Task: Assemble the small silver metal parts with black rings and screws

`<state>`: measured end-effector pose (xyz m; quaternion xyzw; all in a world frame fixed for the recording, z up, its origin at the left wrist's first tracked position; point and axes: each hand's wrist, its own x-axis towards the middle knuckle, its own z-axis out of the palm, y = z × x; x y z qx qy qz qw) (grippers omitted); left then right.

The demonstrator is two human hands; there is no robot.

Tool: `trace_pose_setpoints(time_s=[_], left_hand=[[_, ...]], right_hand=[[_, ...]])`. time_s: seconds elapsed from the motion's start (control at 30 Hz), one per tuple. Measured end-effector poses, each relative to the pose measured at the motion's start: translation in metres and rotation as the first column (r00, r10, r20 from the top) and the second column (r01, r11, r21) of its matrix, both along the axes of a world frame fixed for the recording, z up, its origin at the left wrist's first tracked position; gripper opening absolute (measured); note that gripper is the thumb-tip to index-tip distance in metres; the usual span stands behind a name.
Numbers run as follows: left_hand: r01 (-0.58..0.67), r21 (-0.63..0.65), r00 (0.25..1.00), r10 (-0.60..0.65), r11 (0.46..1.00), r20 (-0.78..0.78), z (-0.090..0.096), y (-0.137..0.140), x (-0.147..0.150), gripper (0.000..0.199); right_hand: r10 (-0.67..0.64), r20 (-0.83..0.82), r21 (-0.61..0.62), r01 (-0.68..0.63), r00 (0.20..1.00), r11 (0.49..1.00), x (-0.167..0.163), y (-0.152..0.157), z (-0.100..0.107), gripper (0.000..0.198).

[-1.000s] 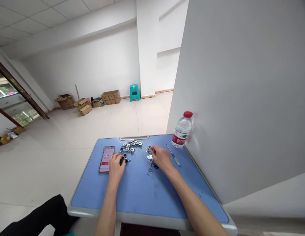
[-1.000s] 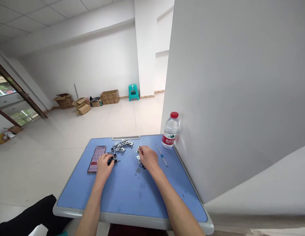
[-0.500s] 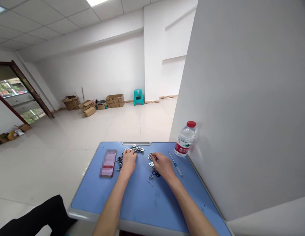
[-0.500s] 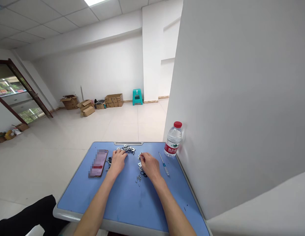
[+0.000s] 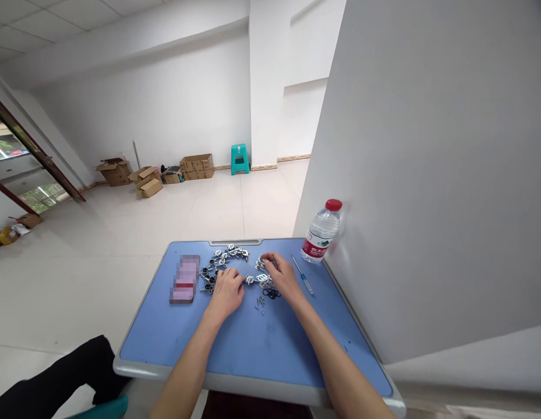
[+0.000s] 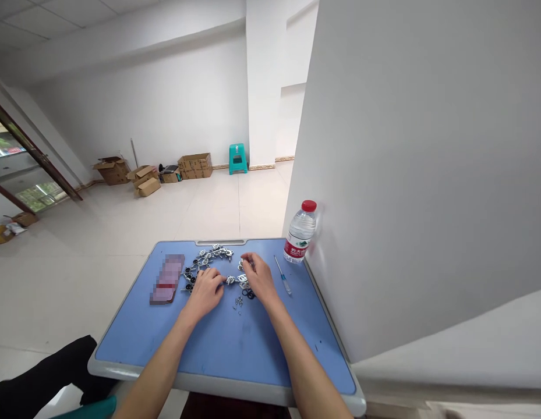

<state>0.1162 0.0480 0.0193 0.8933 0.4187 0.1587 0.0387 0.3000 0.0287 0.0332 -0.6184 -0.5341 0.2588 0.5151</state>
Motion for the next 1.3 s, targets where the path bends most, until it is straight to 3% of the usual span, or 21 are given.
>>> trace_pose_setpoints(time_s=[0.17,0.27,0.4,0.6,0.77,0.93,1.1,1.3], left_hand=[[0.019,-0.041,0.985,-0.012,0.999,0.174,0.003,-0.011,-0.004,0.037],[0.06,-0.069,0.978,-0.045,0.996,0.203,0.002,-0.007,0.006,0.048],[0.089,-0.134,0.979,-0.062,0.987,0.194,-0.004,-0.001,0.016,0.03],[0.096,-0.208,0.967,-0.042,0.973,0.25,-0.008,-0.008,-0.007,0.033],[0.116,-0.261,0.941,-0.022,0.958,0.339,-0.005,-0.025,-0.033,0.044],[0.138,-0.315,0.913,0.002,0.939,0.407,-0.011,-0.034,-0.043,0.053],[0.139,-0.323,0.904,0.013,0.936,0.427,-0.018,-0.031,-0.043,0.027],[0.162,-0.344,0.892,0.011,0.925,0.451,-0.018,-0.027,-0.043,0.014]], right_hand=[[0.089,-0.366,-0.009,-0.099,0.927,0.995,-0.004,0.005,-0.001,0.041],[0.065,-0.407,-0.019,-0.08,0.911,0.997,-0.004,0.006,-0.004,0.048],[0.036,-0.461,-0.023,-0.052,0.887,0.998,0.0,0.006,-0.007,0.041],[0.103,-0.505,0.03,-0.102,0.857,0.994,0.0,0.006,-0.01,0.046],[0.156,-0.465,0.091,-0.128,0.872,0.988,-0.002,0.0,-0.009,0.04],[0.284,-0.432,0.079,-0.277,0.856,0.958,-0.019,-0.008,-0.008,0.04],[0.399,-0.273,0.122,-0.38,0.876,0.917,-0.042,-0.019,-0.013,0.036],[0.325,-0.017,0.145,-0.319,0.946,0.937,-0.044,-0.024,-0.014,0.033]])
